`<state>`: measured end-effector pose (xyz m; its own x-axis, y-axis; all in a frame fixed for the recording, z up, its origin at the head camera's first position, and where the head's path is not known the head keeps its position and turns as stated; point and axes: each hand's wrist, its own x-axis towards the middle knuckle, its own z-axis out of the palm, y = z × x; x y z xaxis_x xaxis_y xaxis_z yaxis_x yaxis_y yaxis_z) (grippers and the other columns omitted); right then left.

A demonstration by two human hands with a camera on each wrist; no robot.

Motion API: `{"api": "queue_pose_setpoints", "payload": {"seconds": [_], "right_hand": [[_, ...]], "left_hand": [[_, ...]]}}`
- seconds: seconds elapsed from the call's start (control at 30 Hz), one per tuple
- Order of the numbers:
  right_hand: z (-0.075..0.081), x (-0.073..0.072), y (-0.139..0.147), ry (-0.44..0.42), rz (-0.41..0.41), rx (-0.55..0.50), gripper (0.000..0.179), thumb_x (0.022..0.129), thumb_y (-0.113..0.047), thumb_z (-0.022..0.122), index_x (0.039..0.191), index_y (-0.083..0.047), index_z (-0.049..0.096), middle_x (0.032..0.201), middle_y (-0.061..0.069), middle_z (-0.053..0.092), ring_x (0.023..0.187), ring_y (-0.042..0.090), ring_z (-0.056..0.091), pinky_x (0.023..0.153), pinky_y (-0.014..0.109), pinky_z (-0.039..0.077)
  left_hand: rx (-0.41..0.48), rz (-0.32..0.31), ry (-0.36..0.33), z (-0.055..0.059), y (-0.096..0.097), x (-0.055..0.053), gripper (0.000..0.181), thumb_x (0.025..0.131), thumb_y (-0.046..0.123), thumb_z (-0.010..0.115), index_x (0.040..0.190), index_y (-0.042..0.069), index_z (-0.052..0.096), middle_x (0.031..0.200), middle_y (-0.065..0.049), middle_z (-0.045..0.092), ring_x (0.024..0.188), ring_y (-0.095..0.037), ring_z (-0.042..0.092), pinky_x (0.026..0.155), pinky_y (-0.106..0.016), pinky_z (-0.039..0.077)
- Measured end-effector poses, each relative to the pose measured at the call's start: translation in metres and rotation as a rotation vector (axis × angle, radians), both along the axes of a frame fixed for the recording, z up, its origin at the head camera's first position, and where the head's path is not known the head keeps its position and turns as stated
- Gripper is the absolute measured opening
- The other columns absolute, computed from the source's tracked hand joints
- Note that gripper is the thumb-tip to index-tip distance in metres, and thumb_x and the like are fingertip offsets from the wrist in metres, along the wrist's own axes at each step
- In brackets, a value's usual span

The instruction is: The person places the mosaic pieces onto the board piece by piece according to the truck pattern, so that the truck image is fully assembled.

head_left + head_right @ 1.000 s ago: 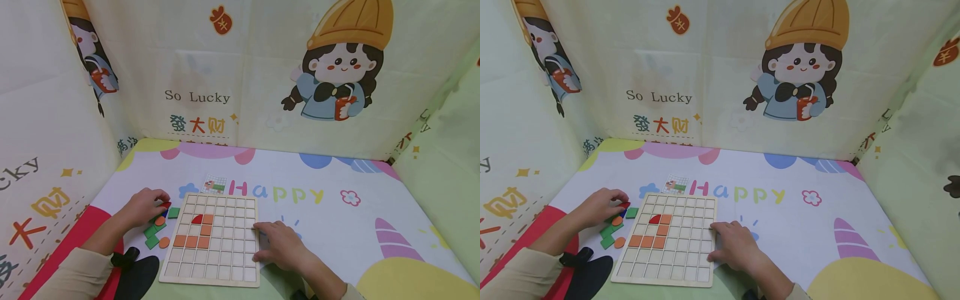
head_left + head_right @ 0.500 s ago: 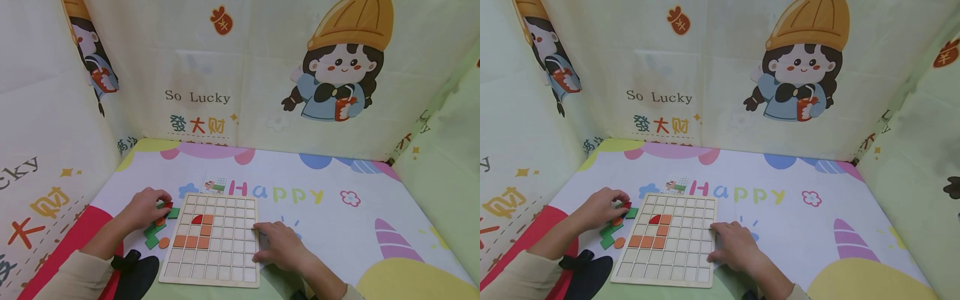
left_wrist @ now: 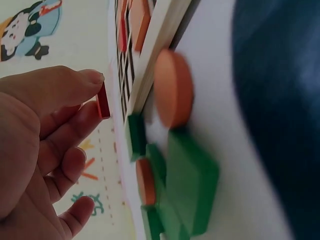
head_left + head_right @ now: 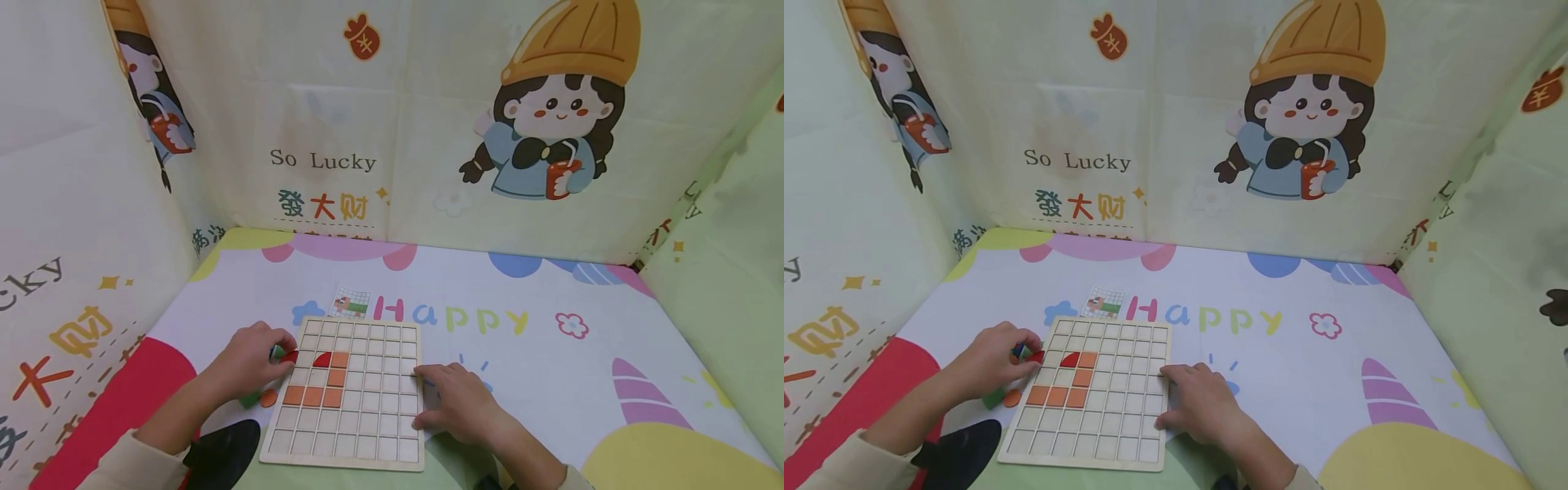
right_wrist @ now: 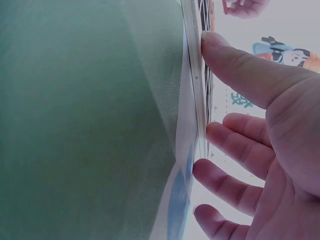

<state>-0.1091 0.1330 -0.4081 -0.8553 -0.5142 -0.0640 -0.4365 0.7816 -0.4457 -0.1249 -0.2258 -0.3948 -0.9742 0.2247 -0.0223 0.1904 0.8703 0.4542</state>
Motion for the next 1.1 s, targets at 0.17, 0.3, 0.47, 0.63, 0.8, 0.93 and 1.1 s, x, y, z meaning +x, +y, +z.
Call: {"api": "queue_pose_setpoints", "payload": {"seconds": [0.17,0.3,0.47,0.63,0.8,0.93,1.1], "right_hand": [[-0.001,0.000,0.000,0.005,0.002,0.002,0.070,0.073,-0.039,0.088,0.131,-0.010,0.061,0.128,0.004,0.064,0.109,0.029,0.055,0.088,0.051,0.046],[-0.002,0.000,0.000,0.005,0.000,0.002,0.069,0.073,-0.039,0.087,0.131,-0.010,0.061,0.128,0.003,0.064,0.109,0.028,0.055,0.088,0.050,0.046],[-0.002,0.000,0.000,0.009,0.002,-0.001,0.070,0.073,-0.038,0.088,0.131,-0.010,0.061,0.127,0.004,0.064,0.109,0.029,0.056,0.088,0.051,0.046],[-0.003,-0.001,0.000,0.003,-0.003,0.006,0.069,0.074,-0.039,0.087,0.131,-0.010,0.061,0.128,0.004,0.064,0.110,0.029,0.055,0.089,0.050,0.046],[-0.002,0.000,0.000,0.016,0.009,-0.001,0.069,0.073,-0.038,0.088,0.130,-0.010,0.061,0.127,0.004,0.064,0.109,0.029,0.056,0.088,0.050,0.046],[-0.001,0.000,0.000,0.018,0.015,-0.006,0.069,0.073,-0.037,0.088,0.130,-0.010,0.061,0.127,0.004,0.064,0.109,0.029,0.056,0.087,0.051,0.046],[0.000,0.000,0.000,0.000,0.007,-0.010,0.069,0.073,-0.037,0.088,0.130,-0.010,0.061,0.128,0.004,0.064,0.110,0.029,0.056,0.088,0.051,0.046]], "left_hand": [[-0.053,-0.016,-0.003,-0.005,0.008,0.002,0.037,0.069,0.023,0.091,0.099,0.013,0.071,0.089,0.001,0.061,0.086,-0.019,0.051,0.064,-0.031,0.050],[-0.093,-0.028,0.012,-0.009,0.012,0.003,0.033,0.070,0.024,0.090,0.096,0.015,0.072,0.085,0.003,0.060,0.082,-0.017,0.050,0.070,-0.036,0.049],[-0.117,-0.040,0.035,-0.012,0.016,0.004,0.030,0.071,0.025,0.090,0.093,0.017,0.071,0.082,0.005,0.059,0.080,-0.016,0.049,0.076,-0.042,0.046],[-0.124,-0.047,0.050,-0.013,0.018,0.004,0.028,0.072,0.025,0.090,0.092,0.017,0.072,0.080,0.007,0.058,0.079,-0.015,0.048,0.074,-0.039,0.045],[-0.141,-0.068,0.075,-0.013,0.019,0.004,0.026,0.072,0.026,0.089,0.091,0.018,0.073,0.079,0.009,0.059,0.078,-0.014,0.048,0.073,-0.038,0.044],[-0.153,-0.082,0.087,-0.013,0.018,0.005,0.024,0.073,0.026,0.089,0.090,0.020,0.073,0.080,0.010,0.059,0.079,-0.014,0.048,0.075,-0.040,0.044],[-0.161,-0.096,0.088,-0.011,0.018,0.006,0.021,0.074,0.026,0.088,0.089,0.022,0.074,0.082,0.012,0.062,0.082,-0.014,0.048,0.078,-0.042,0.044]]}}
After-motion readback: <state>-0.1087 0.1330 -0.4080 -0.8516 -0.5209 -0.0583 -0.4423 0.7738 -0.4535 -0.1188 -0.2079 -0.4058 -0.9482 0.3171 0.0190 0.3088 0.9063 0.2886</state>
